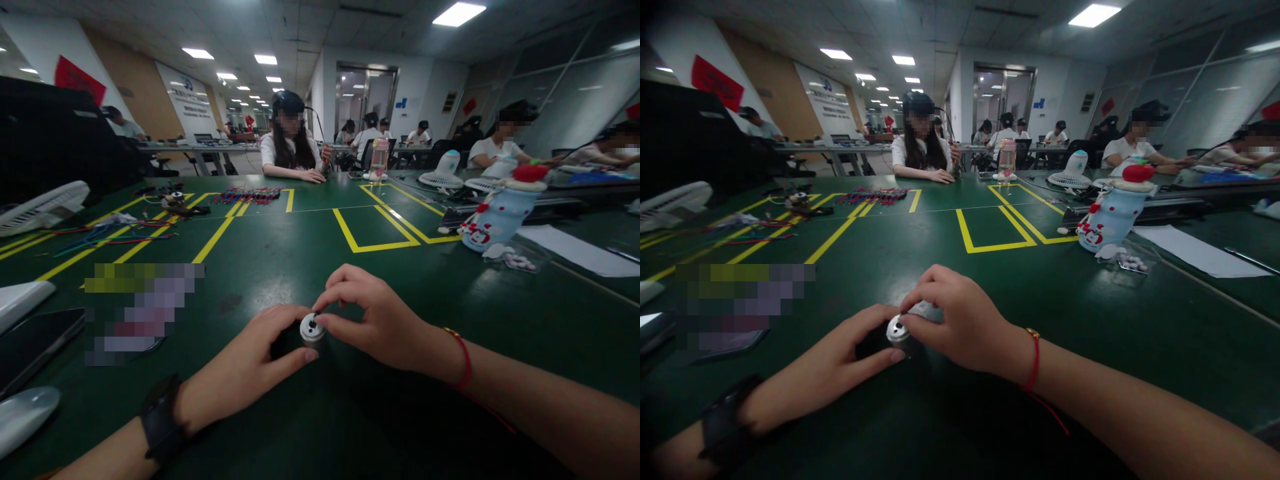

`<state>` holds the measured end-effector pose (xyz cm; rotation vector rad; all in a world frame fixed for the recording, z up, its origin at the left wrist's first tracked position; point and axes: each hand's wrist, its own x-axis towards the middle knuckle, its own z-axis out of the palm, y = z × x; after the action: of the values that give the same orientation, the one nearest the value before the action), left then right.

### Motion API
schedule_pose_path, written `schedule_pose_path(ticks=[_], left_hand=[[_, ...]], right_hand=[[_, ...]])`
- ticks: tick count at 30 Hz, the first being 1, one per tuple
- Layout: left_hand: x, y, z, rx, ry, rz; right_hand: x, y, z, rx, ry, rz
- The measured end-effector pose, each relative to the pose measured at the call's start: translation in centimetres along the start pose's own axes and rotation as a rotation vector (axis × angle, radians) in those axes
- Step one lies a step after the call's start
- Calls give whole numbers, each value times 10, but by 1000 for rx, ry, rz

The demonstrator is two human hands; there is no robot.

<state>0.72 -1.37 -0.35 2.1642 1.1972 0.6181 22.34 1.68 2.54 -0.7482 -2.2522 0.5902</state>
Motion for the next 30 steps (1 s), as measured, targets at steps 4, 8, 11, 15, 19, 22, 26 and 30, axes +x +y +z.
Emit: schedule_pose_path(ticks=[4,8,11,15,19,22,26,30], left_hand=[[0,0,0,1,-7,0],[1,0,0,0,4,8],[0,0,0,-7,-1,12],[-1,1,0,-16,-14,-7],[-1,2,-2,-4,-11,-28],[-1,2,-3,-7,-19,-41],[-2,1,-3,-15,-23,-57],[-3,-1,-2,-11,-19,-53]], right_hand=[[0,-6,5,-55,-17,-5],[-1,-7,6,-12,-63,19],[-4,-5,3,62,-41,69],[-10,6,-5,207,17,232],[-15,27,-11,406,114,426],[-15,45,-11,542,213,538],[-13,56,-8,613,234,588],[-12,55,-8,613,229,599]])
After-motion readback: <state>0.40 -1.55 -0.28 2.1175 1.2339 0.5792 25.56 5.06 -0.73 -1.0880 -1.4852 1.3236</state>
